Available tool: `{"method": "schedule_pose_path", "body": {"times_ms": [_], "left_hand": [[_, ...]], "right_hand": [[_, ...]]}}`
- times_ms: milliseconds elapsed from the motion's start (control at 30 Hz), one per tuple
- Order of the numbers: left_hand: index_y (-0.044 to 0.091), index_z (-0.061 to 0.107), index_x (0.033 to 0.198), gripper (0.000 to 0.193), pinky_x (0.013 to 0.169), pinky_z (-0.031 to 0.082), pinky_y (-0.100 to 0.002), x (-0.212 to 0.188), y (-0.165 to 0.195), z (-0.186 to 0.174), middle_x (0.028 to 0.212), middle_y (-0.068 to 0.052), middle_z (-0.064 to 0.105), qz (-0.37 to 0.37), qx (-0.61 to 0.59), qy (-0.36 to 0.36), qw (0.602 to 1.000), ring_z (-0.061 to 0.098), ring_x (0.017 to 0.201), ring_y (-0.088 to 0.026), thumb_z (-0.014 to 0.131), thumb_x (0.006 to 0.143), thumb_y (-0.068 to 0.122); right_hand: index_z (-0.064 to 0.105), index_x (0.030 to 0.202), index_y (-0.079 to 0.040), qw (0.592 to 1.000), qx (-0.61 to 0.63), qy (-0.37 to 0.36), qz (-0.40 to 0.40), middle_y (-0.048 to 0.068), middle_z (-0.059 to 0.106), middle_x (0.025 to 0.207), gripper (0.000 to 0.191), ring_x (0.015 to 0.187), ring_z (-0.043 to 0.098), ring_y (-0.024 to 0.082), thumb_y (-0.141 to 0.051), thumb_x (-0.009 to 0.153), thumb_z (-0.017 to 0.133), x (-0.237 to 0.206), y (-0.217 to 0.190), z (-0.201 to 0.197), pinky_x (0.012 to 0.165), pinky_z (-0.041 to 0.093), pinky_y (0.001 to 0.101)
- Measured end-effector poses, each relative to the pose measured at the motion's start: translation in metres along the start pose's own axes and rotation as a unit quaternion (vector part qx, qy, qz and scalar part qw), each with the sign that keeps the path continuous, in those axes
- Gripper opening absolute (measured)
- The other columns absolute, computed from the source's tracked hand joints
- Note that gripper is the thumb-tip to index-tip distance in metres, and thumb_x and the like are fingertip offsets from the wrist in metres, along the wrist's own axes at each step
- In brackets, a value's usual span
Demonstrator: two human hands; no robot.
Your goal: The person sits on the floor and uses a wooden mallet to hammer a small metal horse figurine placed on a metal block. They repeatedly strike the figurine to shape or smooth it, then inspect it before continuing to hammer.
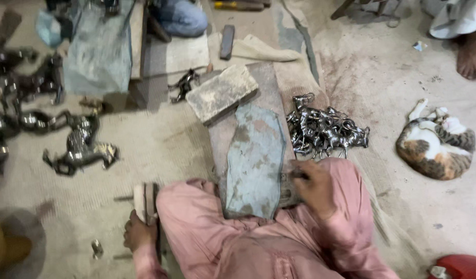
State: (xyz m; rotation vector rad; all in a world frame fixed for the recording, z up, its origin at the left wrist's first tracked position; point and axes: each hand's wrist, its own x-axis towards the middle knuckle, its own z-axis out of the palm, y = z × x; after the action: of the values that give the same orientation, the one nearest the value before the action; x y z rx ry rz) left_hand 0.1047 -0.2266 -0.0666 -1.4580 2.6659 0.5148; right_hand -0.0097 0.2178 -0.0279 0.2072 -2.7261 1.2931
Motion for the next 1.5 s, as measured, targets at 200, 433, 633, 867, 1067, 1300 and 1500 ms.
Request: {"method": "schedule_pose_path", "body": {"times_ms": [200, 433, 633, 867, 1067, 1300, 1500], "left_hand": [[0.009, 0.045, 0.155, 0.088, 0.121, 0.028, -0.055, 0.009, 0.114, -0.019, 0.151, -0.025, 0.049, 0.441, -0.152, 0.078, 0.881, 0.036, 0.148, -0.044, 0.086, 0.081, 0.033], [0.015, 0.036, 0.152, 0.112, 0.108, 0.024, -0.069, 0.015, 0.305, -0.03, 0.156, -0.028, 0.034, 0.526, 0.035, 0.172, 0.832, 0.029, 0.142, -0.049, 0.084, 0.068, 0.071], [0.026, 0.042, 0.158, 0.124, 0.096, 0.039, -0.062, 0.025, 0.354, -0.024, 0.138, -0.021, 0.054, 0.517, 0.054, 0.129, 0.845, 0.048, 0.124, -0.045, 0.088, 0.054, 0.076], [0.023, 0.06, 0.148, 0.107, 0.098, 0.041, -0.055, 0.039, 0.38, -0.032, 0.135, -0.013, 0.059, 0.621, -0.03, 0.117, 0.774, 0.052, 0.12, -0.038, 0.091, 0.055, 0.067], [0.021, 0.059, 0.148, 0.105, 0.106, 0.036, -0.055, 0.035, 0.378, -0.039, 0.137, -0.013, 0.058, 0.635, -0.035, 0.117, 0.763, 0.049, 0.125, -0.037, 0.091, 0.059, 0.065], [0.018, 0.048, 0.153, 0.102, 0.11, 0.019, -0.071, 0.029, 0.358, -0.025, 0.156, -0.018, 0.042, 0.609, 0.007, 0.198, 0.768, 0.035, 0.143, -0.041, 0.088, 0.072, 0.065], [0.017, 0.029, 0.163, 0.101, 0.122, 0.025, -0.059, -0.023, 0.256, 0.028, 0.163, -0.025, 0.034, 0.419, -0.238, 0.131, 0.866, 0.03, 0.151, -0.043, 0.083, 0.083, 0.045]], "right_hand": [[0.077, 0.112, -0.006, 0.993, 0.054, 0.088, 0.058, 0.011, 0.077, 0.093, 0.021, 0.078, 0.071, 0.02, -0.011, 0.091, 0.075, 0.015, 0.043, -0.014, 0.07, 0.054, 0.0294], [0.077, 0.106, -0.008, 0.977, -0.056, 0.204, 0.016, 0.014, 0.075, 0.096, 0.018, 0.088, 0.072, 0.024, -0.006, 0.089, 0.073, -0.011, 0.073, -0.017, 0.081, 0.055, 0.0311], [0.077, 0.104, -0.012, 0.973, -0.031, 0.192, 0.126, 0.011, 0.076, 0.089, 0.02, 0.081, 0.076, 0.025, -0.013, 0.085, 0.073, -0.015, 0.082, -0.03, 0.074, 0.058, 0.0355], [0.079, 0.101, -0.023, 0.965, -0.166, 0.103, 0.177, 0.007, 0.078, 0.09, 0.024, 0.08, 0.073, 0.03, -0.024, 0.078, 0.074, 0.012, 0.069, -0.037, 0.07, 0.056, 0.0424], [0.08, 0.101, -0.023, 0.955, -0.199, 0.096, 0.196, 0.007, 0.077, 0.089, 0.023, 0.082, 0.073, 0.031, -0.026, 0.079, 0.075, 0.013, 0.066, -0.038, 0.072, 0.056, 0.0425], [0.078, 0.105, -0.014, 0.976, -0.102, 0.141, 0.129, 0.01, 0.077, 0.096, 0.023, 0.083, 0.073, 0.026, -0.023, 0.084, 0.074, -0.002, 0.076, -0.028, 0.074, 0.056, 0.0365], [0.073, 0.1, 0.006, 0.971, 0.099, 0.099, 0.196, 0.016, 0.067, 0.082, 0.032, 0.076, 0.06, 0.023, -0.026, 0.103, 0.074, -0.012, 0.069, -0.006, 0.07, 0.05, 0.0318]]}}
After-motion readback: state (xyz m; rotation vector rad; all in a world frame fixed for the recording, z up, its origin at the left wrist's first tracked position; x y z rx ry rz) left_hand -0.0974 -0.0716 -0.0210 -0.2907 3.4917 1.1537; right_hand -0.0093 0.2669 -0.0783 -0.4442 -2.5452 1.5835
